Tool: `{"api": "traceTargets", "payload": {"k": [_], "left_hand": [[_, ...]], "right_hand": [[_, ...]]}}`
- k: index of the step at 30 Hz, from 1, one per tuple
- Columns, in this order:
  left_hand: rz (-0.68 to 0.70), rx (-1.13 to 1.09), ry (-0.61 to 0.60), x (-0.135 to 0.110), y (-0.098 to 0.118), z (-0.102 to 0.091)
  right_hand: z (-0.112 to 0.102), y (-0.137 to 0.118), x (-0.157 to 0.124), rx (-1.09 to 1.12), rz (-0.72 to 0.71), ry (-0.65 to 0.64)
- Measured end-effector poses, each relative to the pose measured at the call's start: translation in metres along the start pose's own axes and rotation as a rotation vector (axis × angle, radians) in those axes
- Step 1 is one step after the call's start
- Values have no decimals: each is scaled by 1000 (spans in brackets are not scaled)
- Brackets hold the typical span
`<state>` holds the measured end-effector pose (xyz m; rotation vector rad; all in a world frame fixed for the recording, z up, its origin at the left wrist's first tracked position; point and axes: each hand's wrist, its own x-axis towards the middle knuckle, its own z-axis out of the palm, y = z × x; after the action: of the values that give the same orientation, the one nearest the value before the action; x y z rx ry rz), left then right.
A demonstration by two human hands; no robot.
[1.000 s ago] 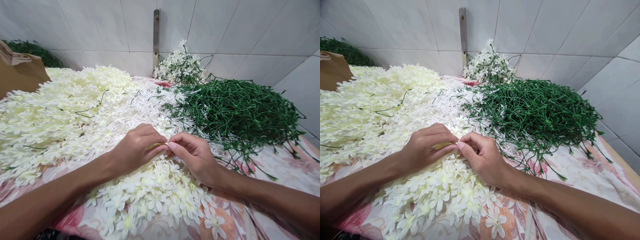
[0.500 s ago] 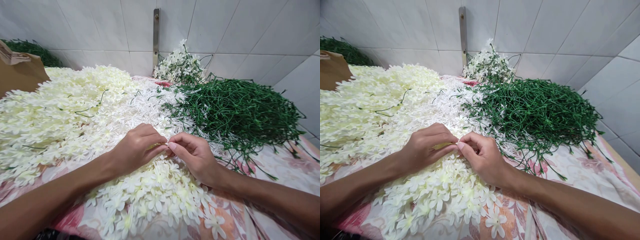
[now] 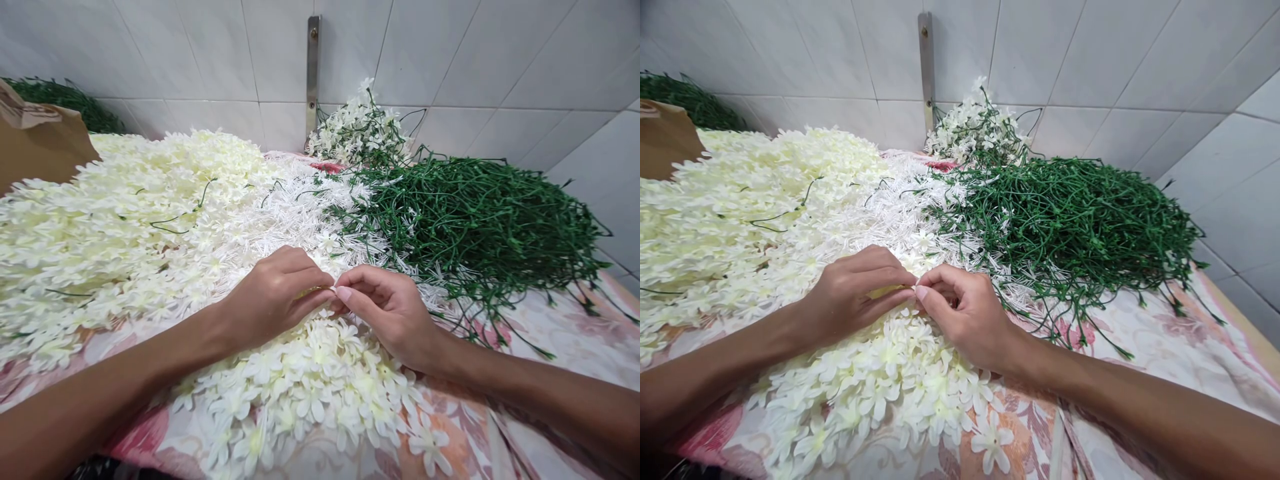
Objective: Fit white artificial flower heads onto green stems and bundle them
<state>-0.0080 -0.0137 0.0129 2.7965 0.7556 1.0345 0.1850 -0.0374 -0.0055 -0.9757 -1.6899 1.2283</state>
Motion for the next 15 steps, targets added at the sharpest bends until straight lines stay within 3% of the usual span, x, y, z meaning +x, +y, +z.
{"api": "traceTargets", "payload": {"k": [15], "left_hand": [[3, 1, -16, -1, 0, 1]], "right_hand": [[2, 0, 2, -45, -9, 37]]}}
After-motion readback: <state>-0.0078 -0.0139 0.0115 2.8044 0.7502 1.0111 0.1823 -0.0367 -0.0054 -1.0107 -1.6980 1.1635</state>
